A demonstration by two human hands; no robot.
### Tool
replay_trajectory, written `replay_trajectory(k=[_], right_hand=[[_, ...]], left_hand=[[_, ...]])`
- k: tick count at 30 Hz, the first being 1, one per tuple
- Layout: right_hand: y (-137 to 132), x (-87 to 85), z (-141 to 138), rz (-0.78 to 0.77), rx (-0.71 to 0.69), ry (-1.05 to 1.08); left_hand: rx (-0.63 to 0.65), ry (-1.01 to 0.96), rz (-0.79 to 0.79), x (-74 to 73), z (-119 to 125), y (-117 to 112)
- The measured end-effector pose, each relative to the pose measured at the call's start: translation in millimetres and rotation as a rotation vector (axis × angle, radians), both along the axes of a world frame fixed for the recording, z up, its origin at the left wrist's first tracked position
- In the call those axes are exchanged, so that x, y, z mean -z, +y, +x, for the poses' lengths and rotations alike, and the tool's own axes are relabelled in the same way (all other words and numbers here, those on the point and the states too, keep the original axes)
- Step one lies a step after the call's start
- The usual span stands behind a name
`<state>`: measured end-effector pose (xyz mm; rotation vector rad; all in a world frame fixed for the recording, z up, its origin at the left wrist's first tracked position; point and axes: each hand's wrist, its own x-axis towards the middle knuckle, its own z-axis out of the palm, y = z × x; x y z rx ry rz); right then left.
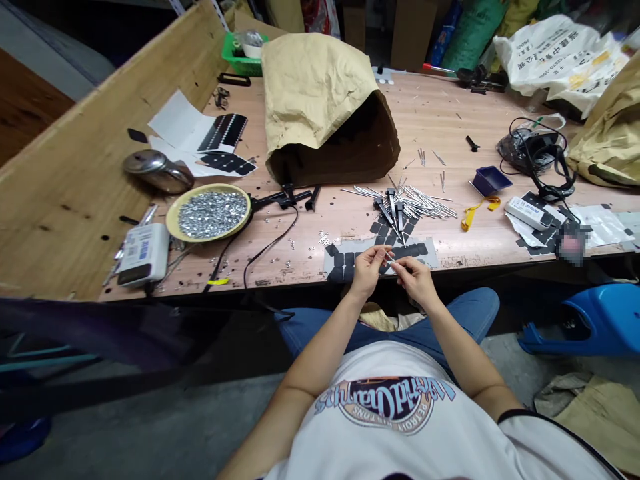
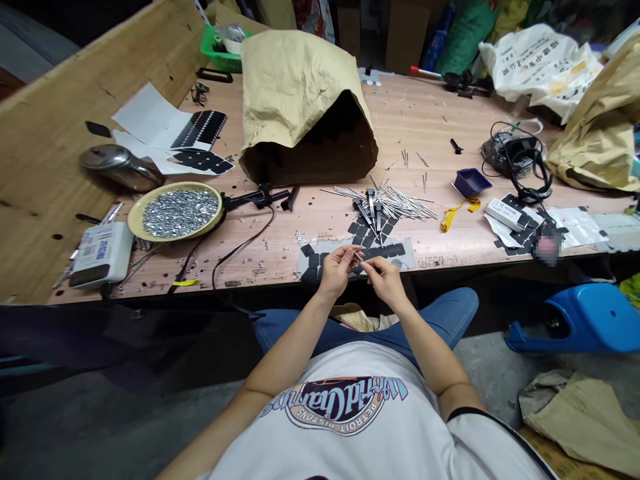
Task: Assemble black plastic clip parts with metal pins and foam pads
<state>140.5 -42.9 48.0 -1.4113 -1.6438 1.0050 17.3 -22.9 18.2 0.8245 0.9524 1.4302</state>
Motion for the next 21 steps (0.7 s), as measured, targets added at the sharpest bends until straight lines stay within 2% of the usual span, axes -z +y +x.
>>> replay_trajectory(k=[3, 5, 7, 13, 16, 21], right_hand=[[2.9, -1.5, 3.4, -0.255, -0.059, 0.161], [2.8, -1.7, 4.2, -0.27, -0.061, 0.185], [0.9, -2.7, 3.8, -0.167, -0.03, 0.132], [-5.2, -4.2, 0.6, 0.371, 0.058, -0.207], [-4.0, 0.3, 0.8, 0.475, 0.069, -0.316], [0.1, 4.5, 3.0, 0.516, 0.049, -0.351]], left_hand=[[0.102, 0.05, 0.042, -4.2, -9.9, 3.2], [0.098, 0.078, 0.051, -5.6, -13.0, 4.3], [0.065, 0.069, 0.041, -5.5, -12.8, 4.7], [-0.017, 0.027, -0.004, -5.5, -6.0, 4.6], [-0.045, 0.046, -0.001, -8.0, -4.1, 4.8], [-0.078, 0.059, -0.004, -10.4, -3.0, 4.6]])
